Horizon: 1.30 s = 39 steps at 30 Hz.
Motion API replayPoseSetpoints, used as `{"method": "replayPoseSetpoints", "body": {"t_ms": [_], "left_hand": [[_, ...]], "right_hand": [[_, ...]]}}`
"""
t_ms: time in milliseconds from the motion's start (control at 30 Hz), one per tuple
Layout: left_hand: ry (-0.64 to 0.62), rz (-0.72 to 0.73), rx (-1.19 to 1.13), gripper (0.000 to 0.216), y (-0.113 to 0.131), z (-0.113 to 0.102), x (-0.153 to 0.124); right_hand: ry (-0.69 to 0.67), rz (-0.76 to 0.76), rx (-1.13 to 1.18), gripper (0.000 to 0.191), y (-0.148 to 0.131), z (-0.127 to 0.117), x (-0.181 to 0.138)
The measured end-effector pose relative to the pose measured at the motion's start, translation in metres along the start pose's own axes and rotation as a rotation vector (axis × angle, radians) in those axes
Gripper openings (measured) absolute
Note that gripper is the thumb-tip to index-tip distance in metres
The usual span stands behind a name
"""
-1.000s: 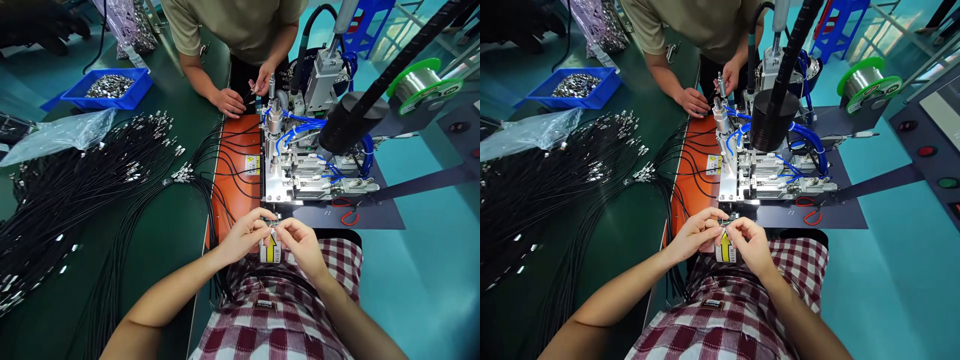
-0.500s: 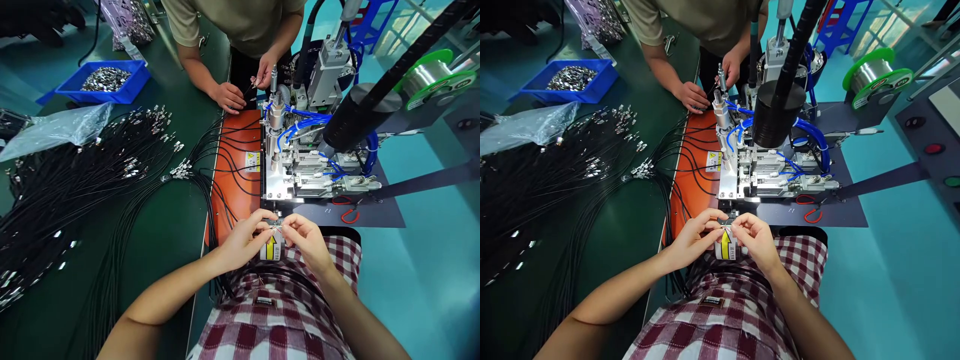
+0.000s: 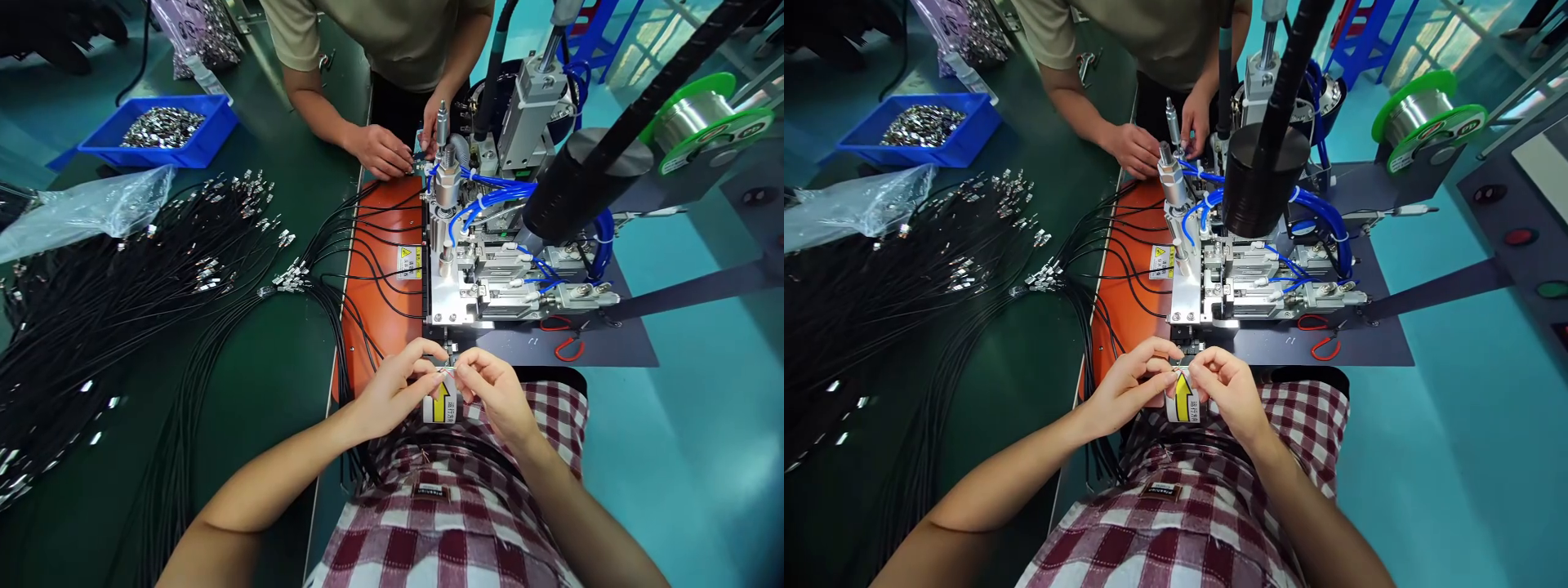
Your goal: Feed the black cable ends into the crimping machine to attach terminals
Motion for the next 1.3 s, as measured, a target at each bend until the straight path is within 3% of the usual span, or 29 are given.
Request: {"method": "replayPoseSetpoints", "body": {"t_ms": [300,500,767,1067,1167,1300], "left_hand": [[0.001,-0.011,-0.096,0.024,0.003,0.000,0.002],[-0.018,-0.066,-0.134,0.023,-0.001,0.001,0.001],[-0.075,-0.054,-0.079,0.018,0.003,0.005,0.002],[-0.083,-0.181,-0.034,0.025,-0.017,0.006,0.003],[-0.028,-0.189,-0.048,0.025,-0.015,0.003,0.005],[0.061,-0.203,-0.130,0.026,-0.012,-0.003,0.007]], "right_hand": [[0.002,-0.008,-0.011,0.017,0.001,0.001,-0.002],[-0.020,-0.096,-0.136,0.019,-0.004,0.006,-0.009],[-0.214,-0.315,-0.370,0.018,-0.027,0.020,-0.011],[-0.370,-0.328,-0.485,0.022,-0.030,0.027,-0.003],[-0.320,-0.295,-0.443,0.021,-0.029,0.024,0.000],[-0.111,-0.209,-0.339,0.021,-0.023,0.007,0.002]]}}
Point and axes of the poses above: each hand's wrist, its own x-axis towards the middle knuckle, its own z-axis out of the palm, y = z × x, the point moved 10 cm from there along x, towards the middle knuckle, and after that the axes turned 15 degrees about y, right-handed, at the moved point
